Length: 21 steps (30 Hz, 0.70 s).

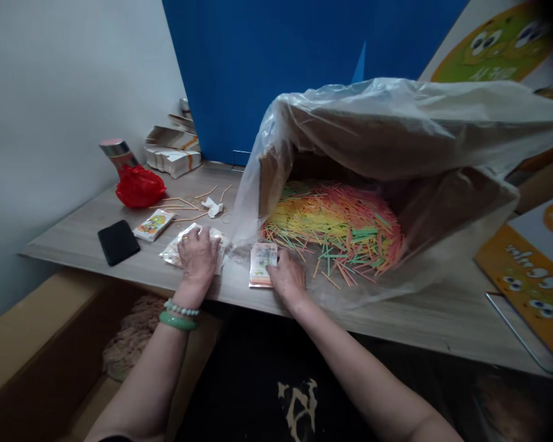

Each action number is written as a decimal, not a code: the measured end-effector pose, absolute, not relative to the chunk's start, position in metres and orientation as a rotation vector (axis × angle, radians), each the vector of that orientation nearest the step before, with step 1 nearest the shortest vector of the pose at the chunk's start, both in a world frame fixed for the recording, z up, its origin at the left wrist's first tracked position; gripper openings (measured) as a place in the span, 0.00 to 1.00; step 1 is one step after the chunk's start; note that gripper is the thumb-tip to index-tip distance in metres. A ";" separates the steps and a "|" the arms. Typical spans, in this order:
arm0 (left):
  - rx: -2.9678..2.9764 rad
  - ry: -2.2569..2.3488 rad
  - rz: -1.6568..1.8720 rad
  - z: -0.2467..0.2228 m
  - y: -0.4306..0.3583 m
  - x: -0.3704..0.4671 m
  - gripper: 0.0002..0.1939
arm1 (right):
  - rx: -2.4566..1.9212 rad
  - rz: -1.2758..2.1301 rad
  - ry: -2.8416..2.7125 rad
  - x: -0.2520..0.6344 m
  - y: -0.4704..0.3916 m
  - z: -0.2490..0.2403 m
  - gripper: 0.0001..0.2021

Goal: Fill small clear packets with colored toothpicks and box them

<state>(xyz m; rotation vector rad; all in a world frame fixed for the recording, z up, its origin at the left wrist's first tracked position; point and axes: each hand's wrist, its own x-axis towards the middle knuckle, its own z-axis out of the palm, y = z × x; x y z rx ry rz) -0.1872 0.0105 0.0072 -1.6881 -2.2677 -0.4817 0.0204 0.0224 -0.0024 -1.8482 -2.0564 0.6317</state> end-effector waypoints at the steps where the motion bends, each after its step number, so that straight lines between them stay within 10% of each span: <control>1: -1.711 -2.246 -0.478 0.006 0.006 -0.185 0.25 | -1.866 0.663 -2.019 0.022 0.024 -0.003 0.13; 10: -1.764 -2.328 -0.476 0.006 -0.005 -0.177 0.26 | -1.789 0.638 -2.046 0.042 0.025 0.008 0.14; 18: -2.236 -2.606 -2.334 0.025 -0.018 -0.071 0.22 | -1.176 1.130 -1.787 0.089 -0.003 0.006 0.15; 21: -2.244 -2.495 -2.386 0.019 -0.024 -0.047 0.08 | -1.362 0.798 -1.985 0.123 -0.013 0.007 0.12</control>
